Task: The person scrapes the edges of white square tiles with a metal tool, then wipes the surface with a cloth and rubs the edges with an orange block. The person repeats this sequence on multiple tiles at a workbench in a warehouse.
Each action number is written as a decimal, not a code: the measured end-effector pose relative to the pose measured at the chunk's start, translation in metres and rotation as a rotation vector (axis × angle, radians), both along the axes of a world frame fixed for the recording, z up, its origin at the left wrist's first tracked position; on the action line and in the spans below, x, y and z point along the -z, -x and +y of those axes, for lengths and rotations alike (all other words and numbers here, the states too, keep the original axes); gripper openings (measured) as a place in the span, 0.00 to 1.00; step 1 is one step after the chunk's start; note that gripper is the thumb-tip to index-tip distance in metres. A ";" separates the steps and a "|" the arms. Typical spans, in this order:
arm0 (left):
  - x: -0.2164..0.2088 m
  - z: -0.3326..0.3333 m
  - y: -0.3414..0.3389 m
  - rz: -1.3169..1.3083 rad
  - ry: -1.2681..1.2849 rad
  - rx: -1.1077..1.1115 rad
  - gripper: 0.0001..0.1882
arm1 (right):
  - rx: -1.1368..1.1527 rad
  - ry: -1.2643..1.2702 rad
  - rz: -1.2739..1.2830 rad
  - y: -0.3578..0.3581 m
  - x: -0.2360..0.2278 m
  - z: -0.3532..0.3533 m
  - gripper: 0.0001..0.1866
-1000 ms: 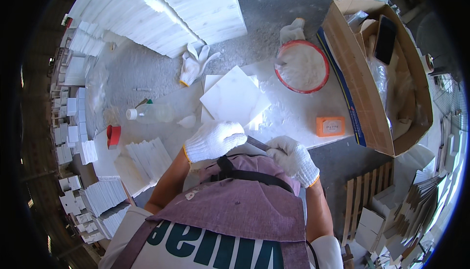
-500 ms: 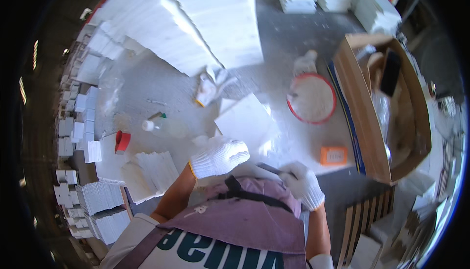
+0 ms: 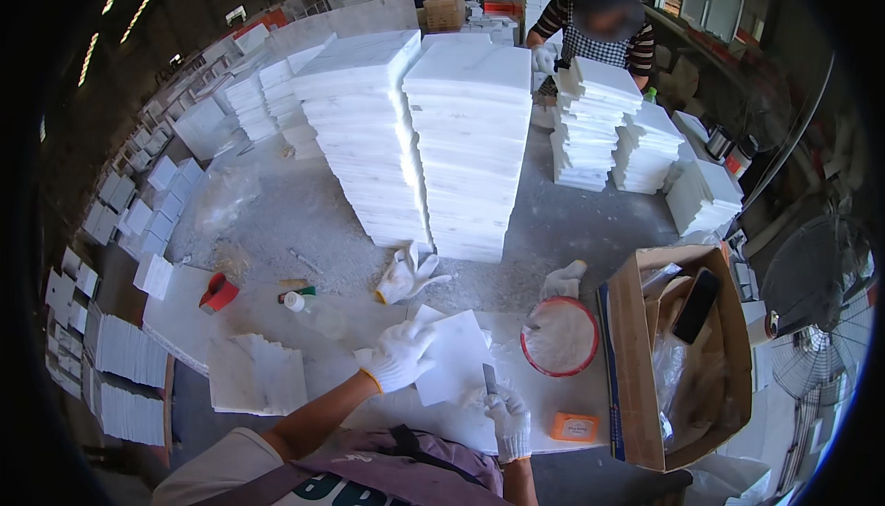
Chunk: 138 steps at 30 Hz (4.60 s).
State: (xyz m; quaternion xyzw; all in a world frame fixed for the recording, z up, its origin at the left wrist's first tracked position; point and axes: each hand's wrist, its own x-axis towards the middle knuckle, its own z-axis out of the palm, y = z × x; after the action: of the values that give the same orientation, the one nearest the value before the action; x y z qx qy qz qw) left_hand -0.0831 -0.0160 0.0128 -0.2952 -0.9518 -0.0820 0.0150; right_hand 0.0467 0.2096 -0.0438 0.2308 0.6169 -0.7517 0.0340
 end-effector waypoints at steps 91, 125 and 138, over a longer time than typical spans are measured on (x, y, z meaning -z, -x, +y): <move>0.045 0.073 0.048 -0.769 -1.033 -0.399 0.09 | 0.167 -0.858 -0.011 0.047 -0.013 0.093 0.15; 0.060 0.068 0.056 -0.675 -0.887 -0.335 0.11 | 0.219 -0.294 0.052 0.007 -0.049 0.066 0.14; 0.049 0.070 0.055 -0.700 -0.853 -0.338 0.10 | 0.221 -0.377 0.063 0.008 -0.054 0.062 0.14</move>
State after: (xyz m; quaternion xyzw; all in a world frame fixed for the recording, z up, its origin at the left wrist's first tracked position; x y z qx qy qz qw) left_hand -0.1379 0.0541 -0.0365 -0.0621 -0.8167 -0.5479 -0.1701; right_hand 0.0391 0.2718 0.0102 0.2760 0.7181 -0.6291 -0.1117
